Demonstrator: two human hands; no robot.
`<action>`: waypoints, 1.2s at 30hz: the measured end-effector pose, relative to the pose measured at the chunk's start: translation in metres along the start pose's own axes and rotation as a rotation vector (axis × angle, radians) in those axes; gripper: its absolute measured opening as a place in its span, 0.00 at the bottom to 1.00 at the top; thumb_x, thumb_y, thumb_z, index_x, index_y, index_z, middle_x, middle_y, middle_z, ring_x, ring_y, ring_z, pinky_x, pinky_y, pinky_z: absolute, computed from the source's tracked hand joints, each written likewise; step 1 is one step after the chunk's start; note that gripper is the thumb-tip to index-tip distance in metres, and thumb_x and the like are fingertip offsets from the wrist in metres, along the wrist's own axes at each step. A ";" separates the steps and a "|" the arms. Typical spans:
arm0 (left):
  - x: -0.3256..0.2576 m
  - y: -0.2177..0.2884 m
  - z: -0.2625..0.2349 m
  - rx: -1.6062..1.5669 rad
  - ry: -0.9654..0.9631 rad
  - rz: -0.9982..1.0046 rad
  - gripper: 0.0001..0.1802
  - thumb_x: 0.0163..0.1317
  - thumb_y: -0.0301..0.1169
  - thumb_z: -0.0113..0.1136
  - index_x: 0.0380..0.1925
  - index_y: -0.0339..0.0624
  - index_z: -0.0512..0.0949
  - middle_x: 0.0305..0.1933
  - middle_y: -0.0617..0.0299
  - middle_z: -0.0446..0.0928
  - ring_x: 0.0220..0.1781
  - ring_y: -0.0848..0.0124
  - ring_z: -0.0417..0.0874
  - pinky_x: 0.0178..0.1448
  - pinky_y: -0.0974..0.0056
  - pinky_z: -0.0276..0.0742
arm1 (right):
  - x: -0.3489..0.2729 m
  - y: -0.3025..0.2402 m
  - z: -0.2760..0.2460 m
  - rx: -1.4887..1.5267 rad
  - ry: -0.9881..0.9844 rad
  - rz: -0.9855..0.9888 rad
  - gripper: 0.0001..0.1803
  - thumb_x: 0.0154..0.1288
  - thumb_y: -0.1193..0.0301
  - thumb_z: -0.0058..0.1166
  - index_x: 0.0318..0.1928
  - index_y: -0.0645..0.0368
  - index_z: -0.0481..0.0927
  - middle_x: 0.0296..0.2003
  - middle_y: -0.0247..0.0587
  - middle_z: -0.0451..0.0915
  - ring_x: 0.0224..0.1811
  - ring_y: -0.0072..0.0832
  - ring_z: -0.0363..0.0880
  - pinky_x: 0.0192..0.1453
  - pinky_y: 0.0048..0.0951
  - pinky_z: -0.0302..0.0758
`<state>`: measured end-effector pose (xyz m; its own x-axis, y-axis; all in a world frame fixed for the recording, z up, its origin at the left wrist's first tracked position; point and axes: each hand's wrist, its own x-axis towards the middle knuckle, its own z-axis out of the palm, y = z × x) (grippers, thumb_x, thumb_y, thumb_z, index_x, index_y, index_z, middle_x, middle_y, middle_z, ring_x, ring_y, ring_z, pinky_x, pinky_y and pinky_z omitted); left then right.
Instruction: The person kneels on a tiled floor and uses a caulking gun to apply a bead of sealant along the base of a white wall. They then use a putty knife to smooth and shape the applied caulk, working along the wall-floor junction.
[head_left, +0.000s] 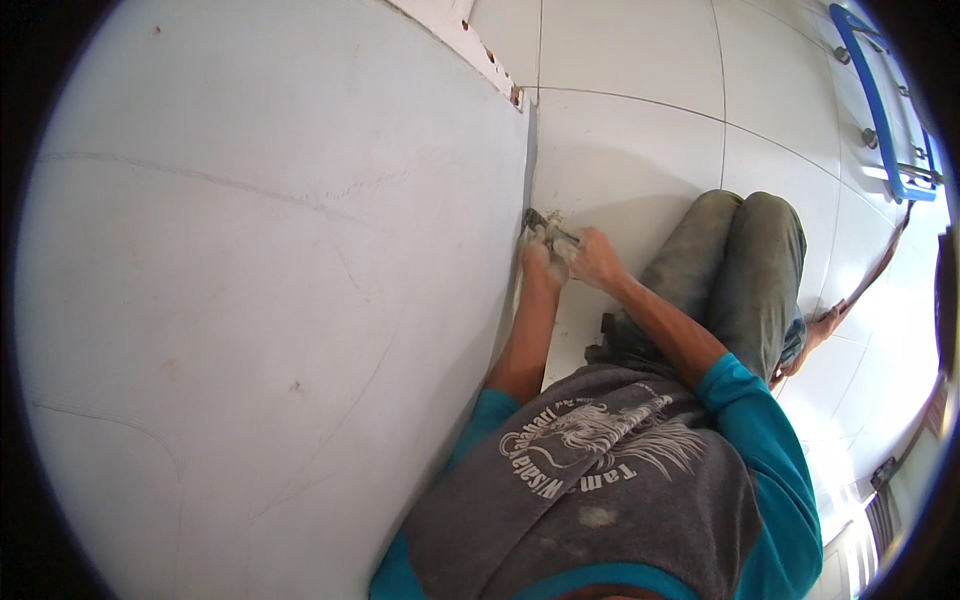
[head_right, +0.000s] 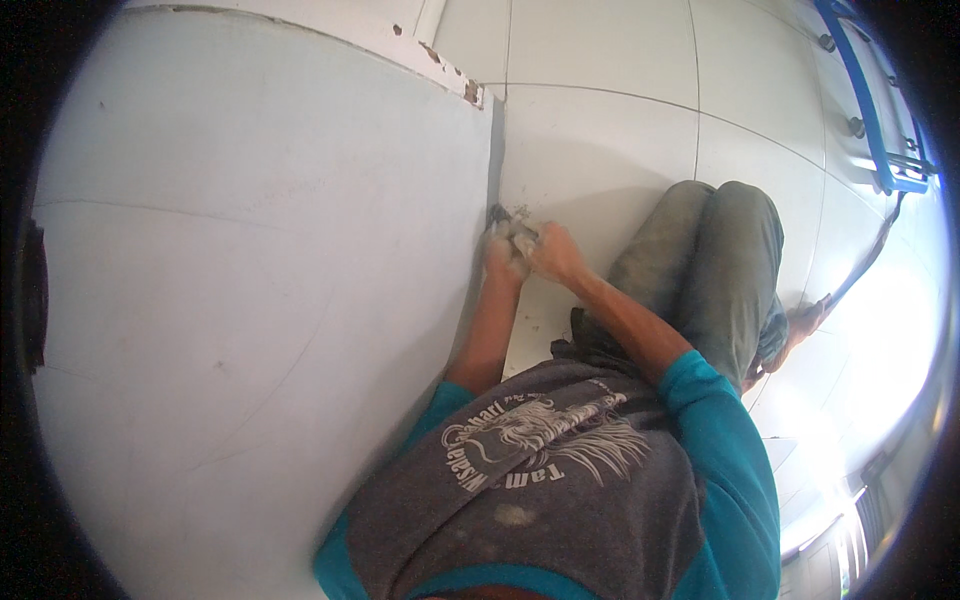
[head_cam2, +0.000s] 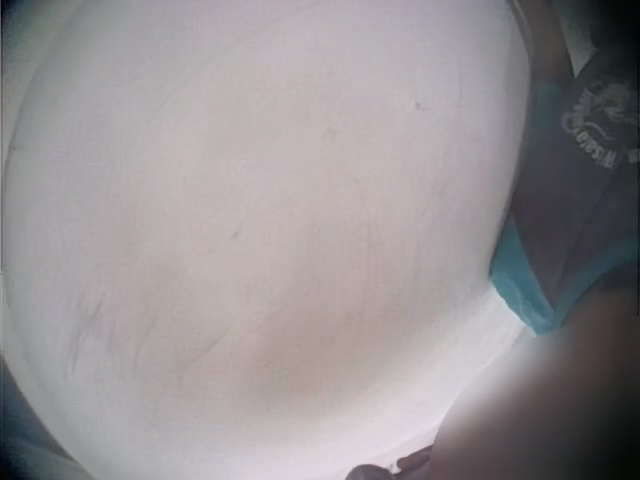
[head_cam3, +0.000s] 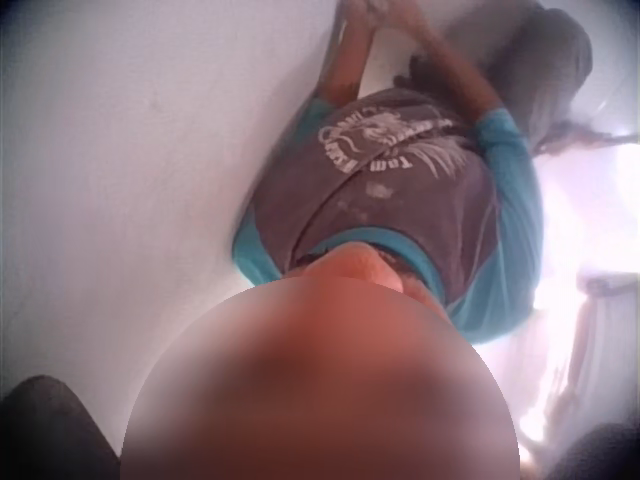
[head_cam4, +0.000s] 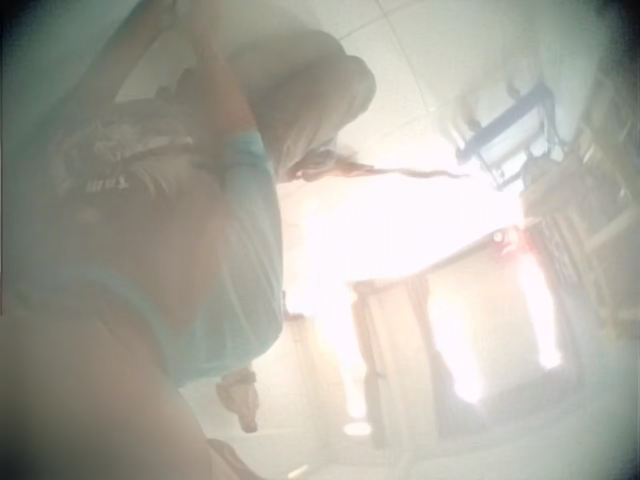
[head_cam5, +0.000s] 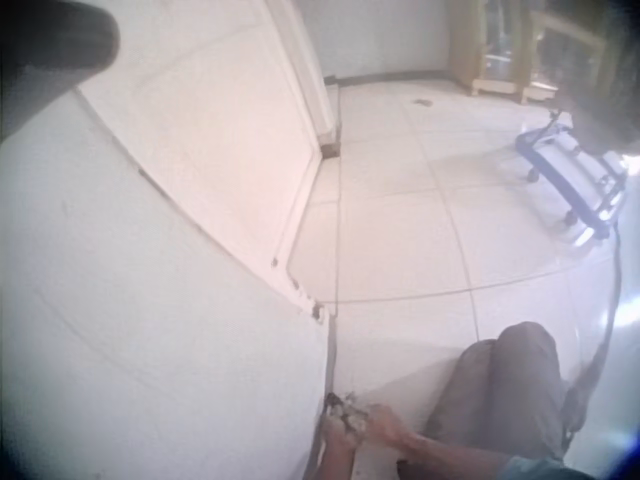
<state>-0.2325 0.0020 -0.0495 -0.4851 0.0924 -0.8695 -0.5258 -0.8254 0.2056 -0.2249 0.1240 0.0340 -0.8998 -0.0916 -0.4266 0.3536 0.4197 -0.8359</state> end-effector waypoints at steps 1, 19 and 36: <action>0.001 0.000 -0.003 0.014 -0.029 0.002 0.20 0.87 0.40 0.38 0.58 0.38 0.75 0.56 0.52 0.80 0.57 0.56 0.83 0.62 0.50 0.84 | 0.000 -0.003 0.000 -0.039 -0.058 0.078 0.25 0.69 0.62 0.56 0.62 0.61 0.84 0.39 0.68 0.85 0.41 0.61 0.86 0.51 0.50 0.80; -0.010 0.004 -0.007 0.070 -0.026 -0.026 0.19 0.87 0.37 0.36 0.64 0.40 0.71 0.56 0.53 0.78 0.54 0.58 0.83 0.58 0.51 0.85 | -0.015 -0.002 0.006 0.023 0.007 0.034 0.23 0.71 0.64 0.56 0.63 0.60 0.84 0.41 0.63 0.87 0.38 0.49 0.85 0.50 0.43 0.80; -0.017 0.002 -0.006 -0.031 0.069 0.006 0.22 0.87 0.42 0.38 0.61 0.40 0.75 0.58 0.53 0.80 0.59 0.55 0.82 0.67 0.50 0.79 | -0.017 0.000 0.009 -0.016 -0.033 0.032 0.25 0.68 0.62 0.54 0.62 0.57 0.84 0.45 0.69 0.85 0.48 0.65 0.84 0.57 0.54 0.79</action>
<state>-0.2212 -0.0045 -0.0366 -0.4382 0.0496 -0.8975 -0.5008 -0.8426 0.1979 -0.2072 0.1175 0.0384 -0.8791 -0.1072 -0.4643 0.3776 0.4376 -0.8160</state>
